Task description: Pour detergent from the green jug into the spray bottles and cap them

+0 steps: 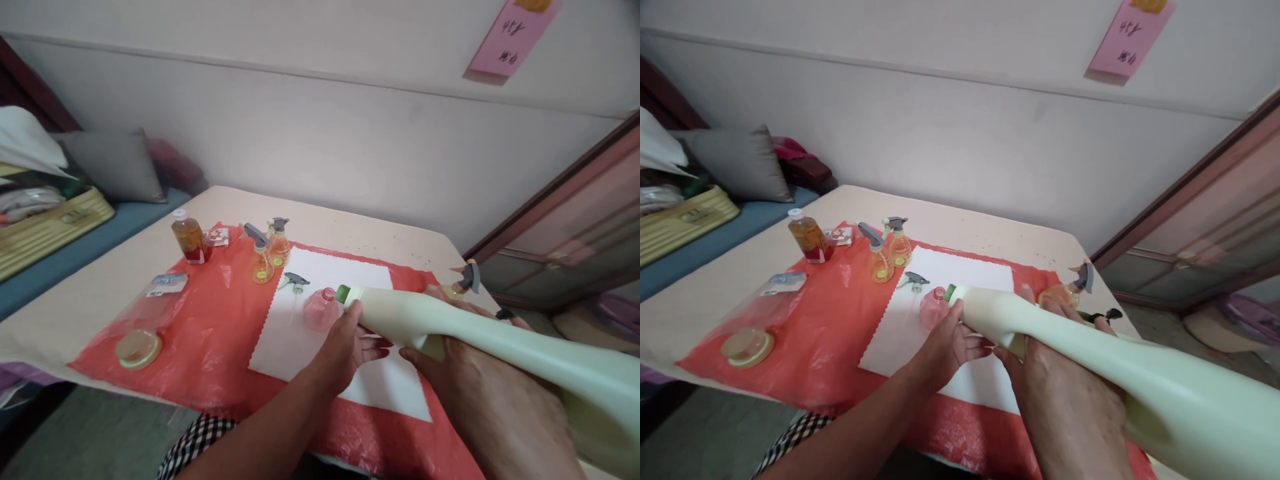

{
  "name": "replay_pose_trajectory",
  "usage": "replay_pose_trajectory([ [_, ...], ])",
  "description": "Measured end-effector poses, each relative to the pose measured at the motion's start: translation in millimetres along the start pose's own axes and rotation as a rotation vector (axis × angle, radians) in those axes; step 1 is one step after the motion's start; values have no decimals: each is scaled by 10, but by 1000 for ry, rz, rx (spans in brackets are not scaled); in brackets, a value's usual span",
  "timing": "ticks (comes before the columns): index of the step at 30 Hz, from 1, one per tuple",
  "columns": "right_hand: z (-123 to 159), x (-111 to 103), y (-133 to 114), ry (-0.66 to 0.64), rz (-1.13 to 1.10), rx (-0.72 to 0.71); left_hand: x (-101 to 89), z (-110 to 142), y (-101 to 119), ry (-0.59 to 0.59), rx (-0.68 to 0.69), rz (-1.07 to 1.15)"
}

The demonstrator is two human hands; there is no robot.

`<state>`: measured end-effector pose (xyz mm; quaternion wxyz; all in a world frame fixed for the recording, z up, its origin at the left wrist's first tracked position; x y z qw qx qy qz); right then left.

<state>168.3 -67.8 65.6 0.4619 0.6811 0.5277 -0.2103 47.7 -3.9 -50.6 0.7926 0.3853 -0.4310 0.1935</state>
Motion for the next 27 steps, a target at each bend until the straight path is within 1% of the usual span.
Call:
replay_pose_trajectory([
  [4,-4,-17,-4,-26,-7,1,4,2,4,9,6,1],
  [11,1,-24,-16,-32,-49,18,16,10,8,6,12,10],
  [16,-17,-47,-45,-50,-13,27,34,31,19,19,8,11],
  [22,-15,-39,-47,1,-7,19,22,38,24,-14,23,10],
  [27,-4,-7,-32,24,13,-10,22,30,29,-4,12,17],
])
Point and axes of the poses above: each hand's wrist, its own z-axis away from the middle knuckle, its own x-axis out of the palm, y = z × x, the point moved 1 cm from there along -z, towards the middle knuckle, and after that the axes turned 7 degrees about z, right-handed, at the moved point
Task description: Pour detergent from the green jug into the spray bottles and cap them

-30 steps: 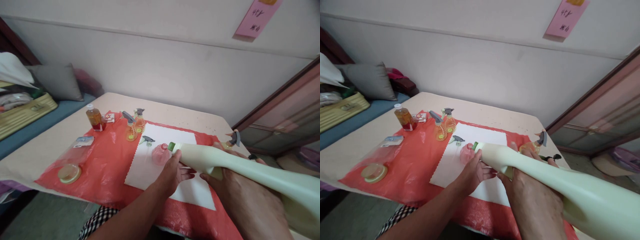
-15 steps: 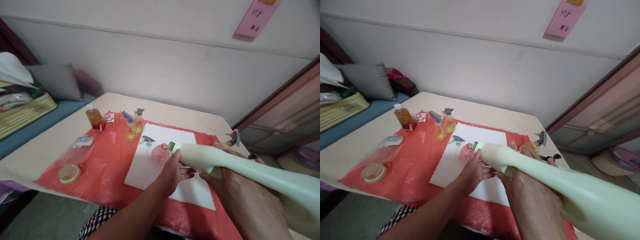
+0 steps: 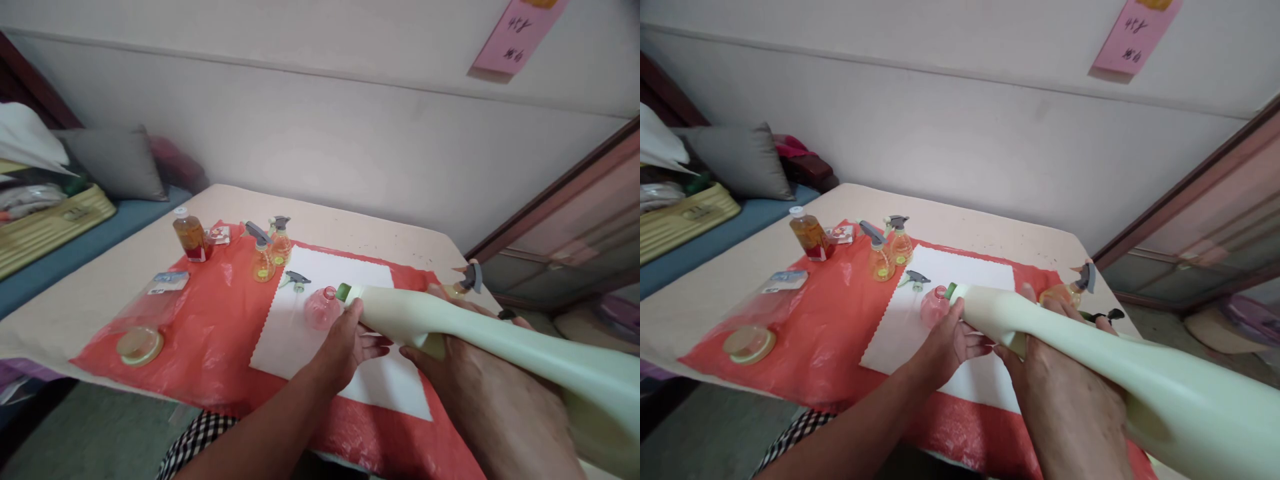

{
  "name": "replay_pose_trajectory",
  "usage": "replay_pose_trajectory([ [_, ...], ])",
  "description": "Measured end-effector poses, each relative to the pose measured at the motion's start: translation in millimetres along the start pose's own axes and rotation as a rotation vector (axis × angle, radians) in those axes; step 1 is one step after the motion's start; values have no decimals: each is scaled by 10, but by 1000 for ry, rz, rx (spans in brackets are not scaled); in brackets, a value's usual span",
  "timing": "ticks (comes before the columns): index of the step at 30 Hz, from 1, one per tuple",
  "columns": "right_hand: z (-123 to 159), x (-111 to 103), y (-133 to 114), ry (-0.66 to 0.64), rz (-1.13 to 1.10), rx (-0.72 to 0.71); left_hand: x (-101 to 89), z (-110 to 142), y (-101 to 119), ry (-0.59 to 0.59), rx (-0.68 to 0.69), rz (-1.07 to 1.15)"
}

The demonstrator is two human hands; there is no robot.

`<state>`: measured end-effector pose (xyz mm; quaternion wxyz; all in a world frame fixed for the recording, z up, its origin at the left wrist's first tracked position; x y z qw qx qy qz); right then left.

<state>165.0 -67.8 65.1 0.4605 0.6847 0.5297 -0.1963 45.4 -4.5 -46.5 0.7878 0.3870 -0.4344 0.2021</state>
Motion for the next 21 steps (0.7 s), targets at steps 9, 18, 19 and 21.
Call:
replay_pose_trajectory([
  [9,-3,-10,16,-51,-6,-14,-1,2,-2,-4,8,-14],
  [18,-16,-31,9,-69,-13,0,2,-5,-5,16,3,-16],
  [19,-14,-28,8,-64,-19,9,0,-8,-6,17,2,-15],
  [21,-8,-21,7,-53,-31,16,-3,-12,-7,17,6,-12],
])
Point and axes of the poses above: each hand's wrist, its own z-axis away from the middle knuckle, its own x-axis out of the palm, y = z × x, the point moved 1 cm from there along -z, towards the middle knuckle, and after that the axes turned 7 degrees about z, right-handed, at the moved point
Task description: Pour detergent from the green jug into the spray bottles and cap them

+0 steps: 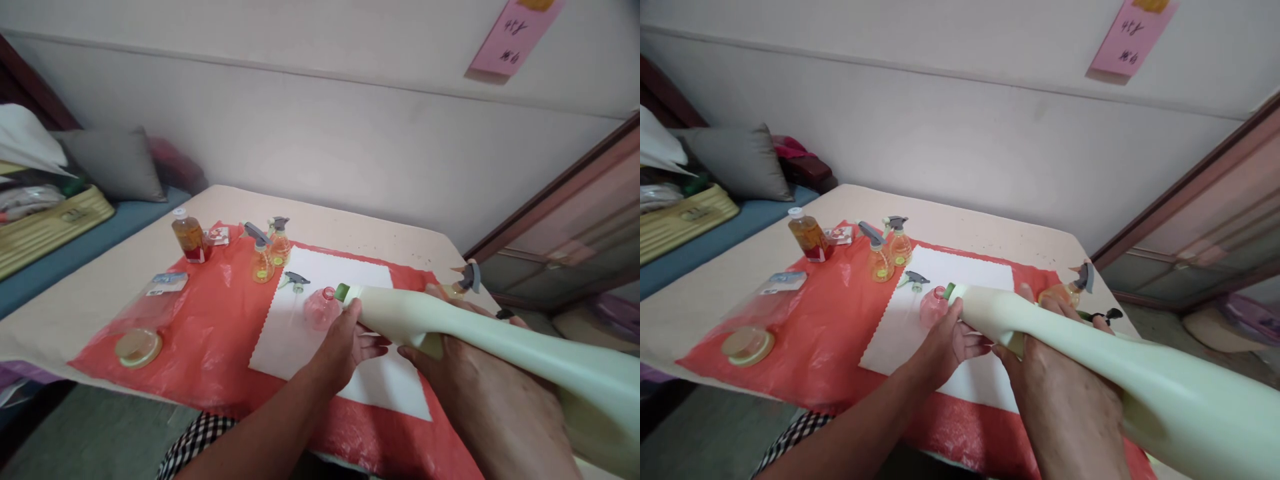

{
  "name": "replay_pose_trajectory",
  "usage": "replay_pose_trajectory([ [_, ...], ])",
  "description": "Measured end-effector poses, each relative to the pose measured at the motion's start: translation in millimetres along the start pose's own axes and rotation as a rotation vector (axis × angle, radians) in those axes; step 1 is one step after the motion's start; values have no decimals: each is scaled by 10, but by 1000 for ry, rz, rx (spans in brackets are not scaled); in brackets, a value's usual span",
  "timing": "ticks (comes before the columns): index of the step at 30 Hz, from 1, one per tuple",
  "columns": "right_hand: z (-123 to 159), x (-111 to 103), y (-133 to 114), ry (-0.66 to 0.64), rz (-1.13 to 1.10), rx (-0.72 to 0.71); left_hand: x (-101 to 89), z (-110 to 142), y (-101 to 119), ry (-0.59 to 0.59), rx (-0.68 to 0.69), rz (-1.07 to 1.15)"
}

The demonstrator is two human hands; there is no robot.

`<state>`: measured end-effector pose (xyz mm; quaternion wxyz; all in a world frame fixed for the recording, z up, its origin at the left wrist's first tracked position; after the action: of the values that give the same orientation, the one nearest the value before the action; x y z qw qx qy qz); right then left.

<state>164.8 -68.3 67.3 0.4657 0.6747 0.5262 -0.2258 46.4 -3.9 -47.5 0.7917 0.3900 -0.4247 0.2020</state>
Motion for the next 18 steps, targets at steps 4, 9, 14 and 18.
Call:
replay_pose_trajectory([
  [4,5,14,8,6,-13,-13,7,12,8,4,3,6],
  [9,6,31,12,11,-41,11,19,33,15,-9,8,7],
  [14,19,43,-5,22,-80,25,1,13,-1,-7,-4,-5],
  [18,18,23,-2,5,-69,25,-8,-3,-12,-8,-5,-4],
])
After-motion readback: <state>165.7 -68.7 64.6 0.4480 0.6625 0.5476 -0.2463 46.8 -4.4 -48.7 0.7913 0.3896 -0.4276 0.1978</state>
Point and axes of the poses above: each hand's wrist, its own z-axis away from the middle knuckle, its own x-axis out of the palm, y = z × x, the point moved 1 cm from there along -z, towards the middle knuckle, and after that the axes turned 7 degrees about z, right-handed, at the moved point
